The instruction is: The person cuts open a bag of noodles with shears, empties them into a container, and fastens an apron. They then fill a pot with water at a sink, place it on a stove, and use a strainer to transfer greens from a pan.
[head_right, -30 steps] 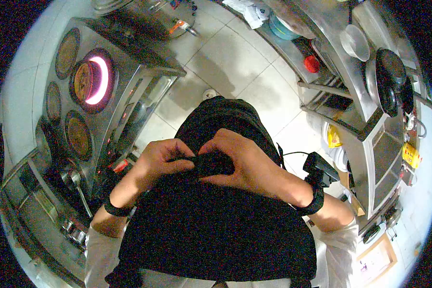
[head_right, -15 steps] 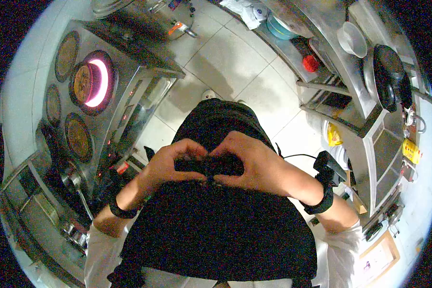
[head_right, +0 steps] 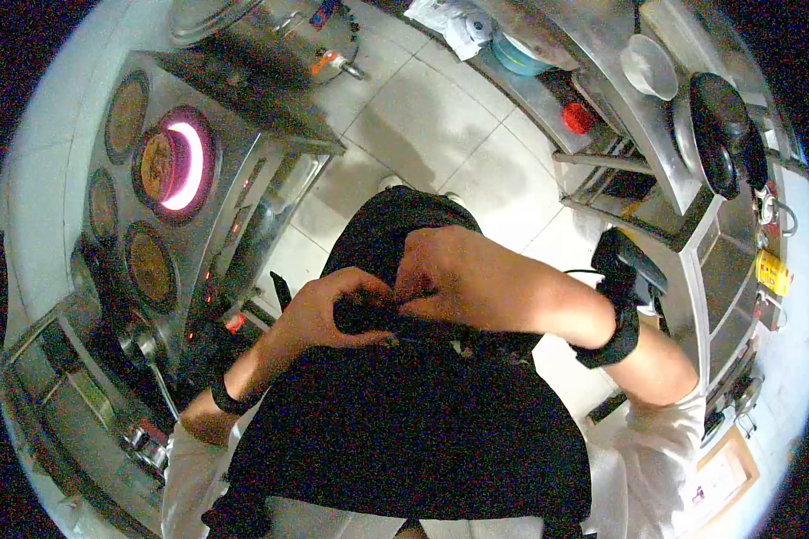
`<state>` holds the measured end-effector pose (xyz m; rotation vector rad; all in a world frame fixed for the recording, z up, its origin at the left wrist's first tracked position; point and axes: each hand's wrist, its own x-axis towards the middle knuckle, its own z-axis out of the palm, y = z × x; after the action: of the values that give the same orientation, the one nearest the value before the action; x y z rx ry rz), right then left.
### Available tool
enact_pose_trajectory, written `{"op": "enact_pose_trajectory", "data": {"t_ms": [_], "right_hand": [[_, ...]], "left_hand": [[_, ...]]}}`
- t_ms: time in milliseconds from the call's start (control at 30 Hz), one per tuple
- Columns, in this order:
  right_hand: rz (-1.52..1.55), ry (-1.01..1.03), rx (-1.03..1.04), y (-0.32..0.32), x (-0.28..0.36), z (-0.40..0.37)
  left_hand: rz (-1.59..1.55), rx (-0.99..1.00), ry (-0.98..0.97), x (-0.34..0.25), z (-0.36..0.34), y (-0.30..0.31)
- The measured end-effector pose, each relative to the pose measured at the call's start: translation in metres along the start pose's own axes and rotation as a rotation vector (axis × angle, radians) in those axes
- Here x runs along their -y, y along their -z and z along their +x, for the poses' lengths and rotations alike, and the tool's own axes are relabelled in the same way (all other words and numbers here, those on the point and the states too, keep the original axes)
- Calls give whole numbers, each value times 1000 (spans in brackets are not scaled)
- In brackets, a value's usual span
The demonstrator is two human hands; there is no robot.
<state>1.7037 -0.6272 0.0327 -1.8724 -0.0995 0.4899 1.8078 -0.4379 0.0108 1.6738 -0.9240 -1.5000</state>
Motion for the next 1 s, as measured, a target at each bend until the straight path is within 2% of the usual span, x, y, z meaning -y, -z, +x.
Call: {"op": "enact_pose_trajectory", "data": {"t_ms": [67,200,300,367,500,600,667,800,867,900,967,1000], "right_hand": [[218,-205,111,0,-5,3],[185,-172,104,1,-9,6],[84,-53,121,1,-19,14],[134,-85,261,2,-23,19],[230,-61,275,-4,-28,21],[173,-102,231,-8,-17,17],[88,-29,203,-10,-13,17],[29,-55,121,-19,-10,10],[-100,-7,-63,-21,-5,4],[-100,-8,-58,-24,-4,2],[-83,-45,-278,-30,-4,-3],[-84,-45,-268,-35,-4,-6]], "left_hand": [[-5,-7,-8,-2,0,-1],[37,-15,28,-4,1,1],[72,-19,82,-7,5,1],[56,-1,119,-8,4,1],[64,7,107,-6,3,2],[59,17,128,-4,1,0],[76,66,130,-5,3,0],[114,27,94,-6,2,0],[64,-8,107,-7,2,1],[59,-11,108,-6,1,1],[55,-70,62,-4,0,-1],[46,-76,64,-3,0,-1]]}}
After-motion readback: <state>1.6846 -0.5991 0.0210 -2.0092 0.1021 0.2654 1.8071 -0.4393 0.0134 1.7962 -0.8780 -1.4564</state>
